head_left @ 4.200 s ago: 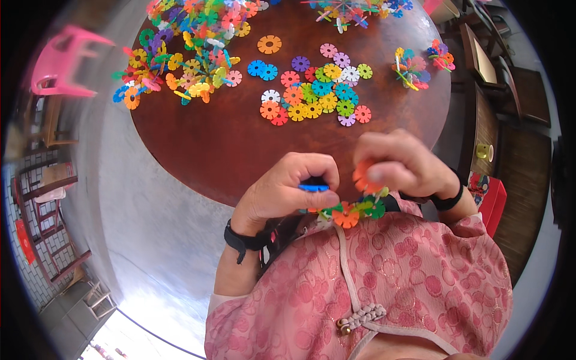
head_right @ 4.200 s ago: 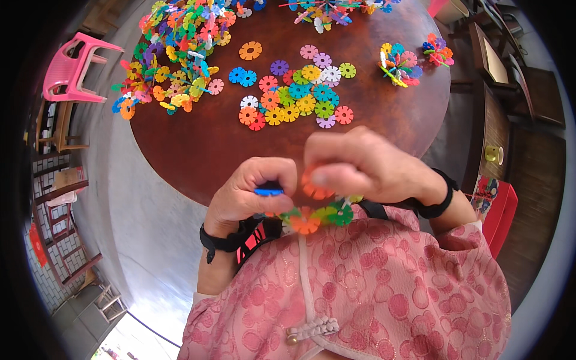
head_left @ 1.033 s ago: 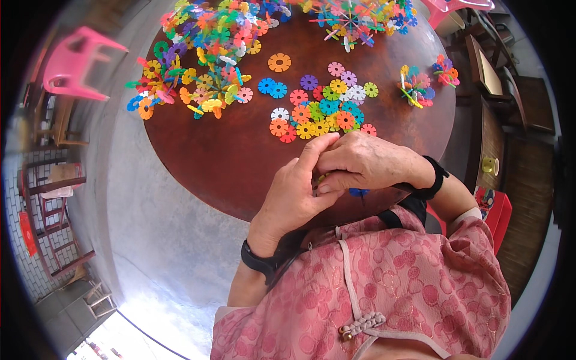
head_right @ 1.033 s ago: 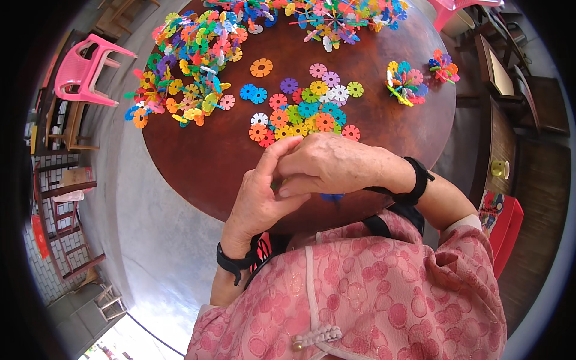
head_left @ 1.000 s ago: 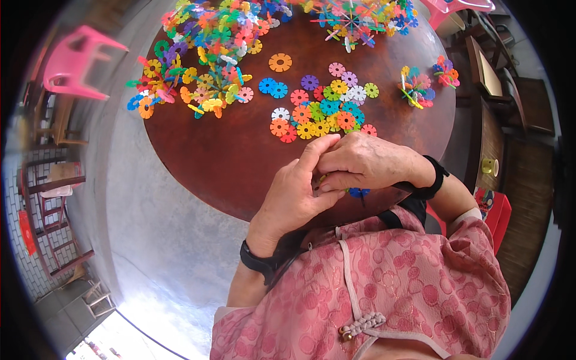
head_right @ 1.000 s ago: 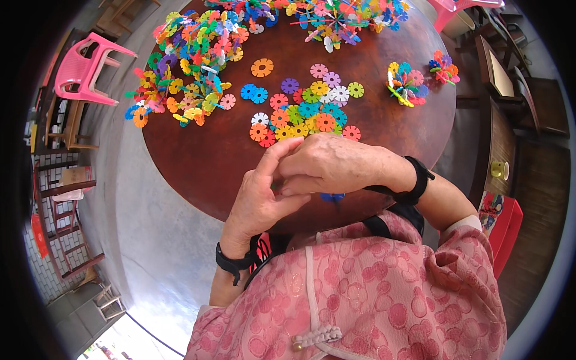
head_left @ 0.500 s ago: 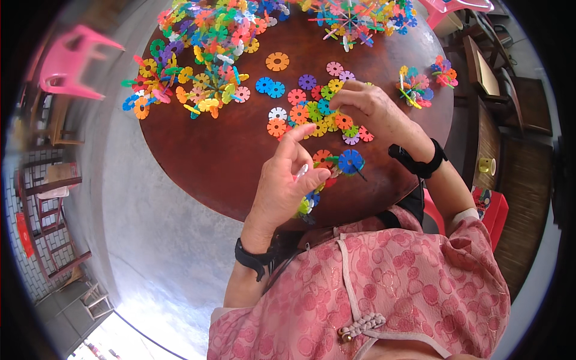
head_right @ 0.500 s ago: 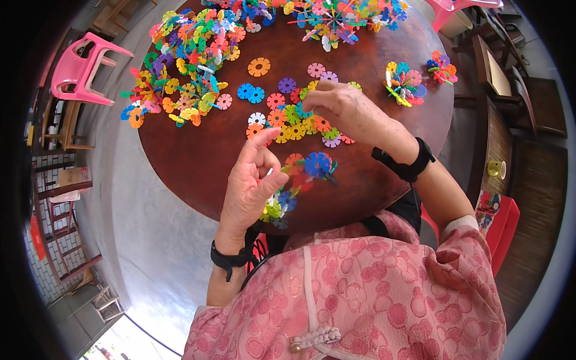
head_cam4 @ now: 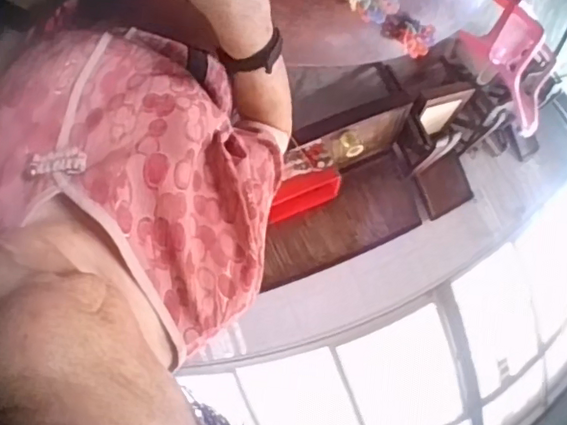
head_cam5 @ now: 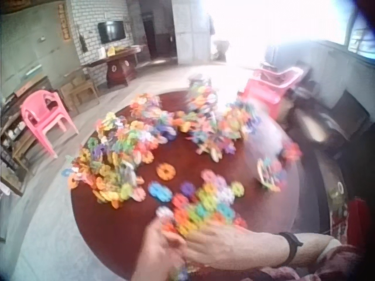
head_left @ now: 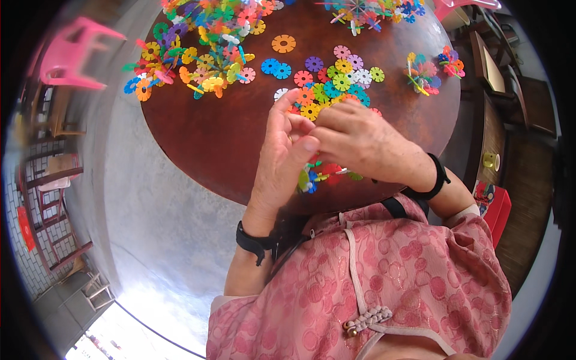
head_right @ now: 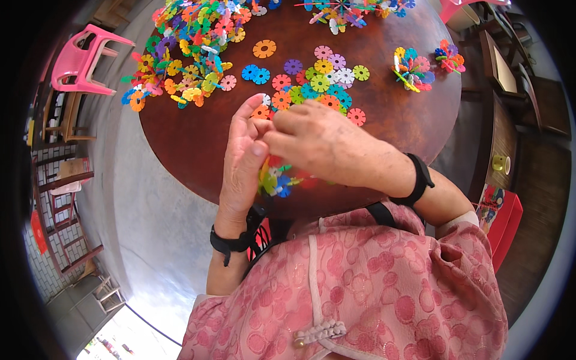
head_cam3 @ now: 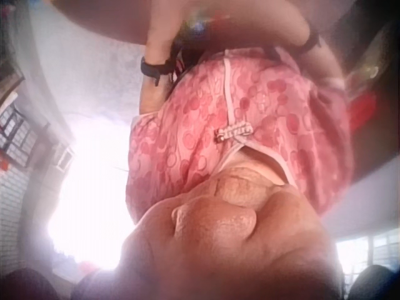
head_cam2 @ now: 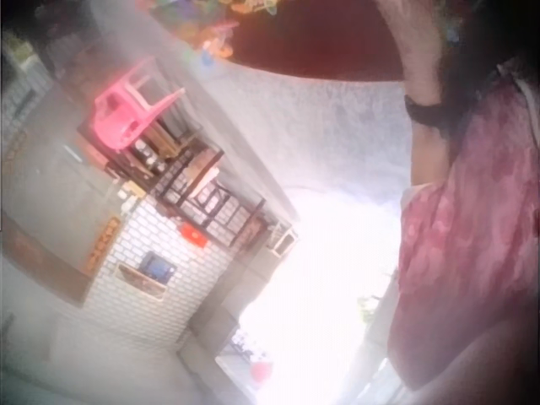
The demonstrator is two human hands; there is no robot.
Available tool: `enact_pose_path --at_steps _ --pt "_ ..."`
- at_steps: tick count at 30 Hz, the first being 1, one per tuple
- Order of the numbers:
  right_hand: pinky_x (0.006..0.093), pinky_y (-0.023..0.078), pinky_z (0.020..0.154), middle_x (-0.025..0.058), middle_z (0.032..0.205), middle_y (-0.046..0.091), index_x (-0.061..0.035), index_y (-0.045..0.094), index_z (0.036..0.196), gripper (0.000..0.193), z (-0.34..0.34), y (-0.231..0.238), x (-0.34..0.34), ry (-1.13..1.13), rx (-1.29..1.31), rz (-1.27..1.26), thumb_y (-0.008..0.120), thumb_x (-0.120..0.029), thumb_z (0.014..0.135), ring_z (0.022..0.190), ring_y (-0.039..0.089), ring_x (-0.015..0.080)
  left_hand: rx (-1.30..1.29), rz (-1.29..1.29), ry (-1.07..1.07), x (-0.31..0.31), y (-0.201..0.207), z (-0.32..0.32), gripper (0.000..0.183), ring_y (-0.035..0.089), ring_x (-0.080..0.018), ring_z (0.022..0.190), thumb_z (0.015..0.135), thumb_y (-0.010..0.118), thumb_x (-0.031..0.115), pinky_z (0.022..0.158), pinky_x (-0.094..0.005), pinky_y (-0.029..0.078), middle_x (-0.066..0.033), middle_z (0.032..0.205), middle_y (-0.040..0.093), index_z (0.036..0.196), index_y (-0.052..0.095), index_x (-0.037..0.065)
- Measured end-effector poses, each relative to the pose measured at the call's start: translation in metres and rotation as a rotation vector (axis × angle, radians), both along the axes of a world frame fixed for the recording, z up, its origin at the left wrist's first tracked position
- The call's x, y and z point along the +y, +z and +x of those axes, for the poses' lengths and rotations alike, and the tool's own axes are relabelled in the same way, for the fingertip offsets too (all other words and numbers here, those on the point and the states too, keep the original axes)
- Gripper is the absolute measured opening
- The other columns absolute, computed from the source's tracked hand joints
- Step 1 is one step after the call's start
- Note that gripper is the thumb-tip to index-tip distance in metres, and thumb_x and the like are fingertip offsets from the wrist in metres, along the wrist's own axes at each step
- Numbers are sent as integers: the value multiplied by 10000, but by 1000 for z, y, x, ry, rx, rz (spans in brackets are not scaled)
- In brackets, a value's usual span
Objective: Assembling interlocking plastic gear-shaped toy pieces into 3D structures on a table.
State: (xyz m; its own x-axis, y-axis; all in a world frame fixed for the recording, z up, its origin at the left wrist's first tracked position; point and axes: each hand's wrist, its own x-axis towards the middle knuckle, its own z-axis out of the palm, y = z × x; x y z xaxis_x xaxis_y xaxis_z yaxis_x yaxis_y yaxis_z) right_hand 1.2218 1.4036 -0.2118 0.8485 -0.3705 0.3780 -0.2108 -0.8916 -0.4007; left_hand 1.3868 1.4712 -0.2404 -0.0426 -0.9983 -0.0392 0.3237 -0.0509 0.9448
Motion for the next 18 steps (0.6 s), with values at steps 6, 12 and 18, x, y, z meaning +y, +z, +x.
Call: enact_pose_path --at_steps 6,12,18 --pt "376 485 651 75 800 532 -47 547 937 209 -10 6 -5 -63 82 -81 620 -120 755 724 589 260 -373 -22 -28 4 -6 -3 335 630 -123 871 772 725 58 758 -285 498 -67 907 651 1036 520 36" --pt "372 484 650 76 762 534 -63 495 784 140 -21 10 0 141 198 28 610 -136 751 699 586 251 -111 202 -330 9 1 3 251 592 -75 823 830 653 22 723 -254 491 -35 865 629 1033 506 36" --pt "365 456 550 66 703 489 -71 464 725 154 -48 43 8 190 221 152 586 -154 766 628 557 229 15 126 -547 12 14 -18 232 549 -64 895 883 608 56 775 -242 465 -20 940 600 1078 485 34"
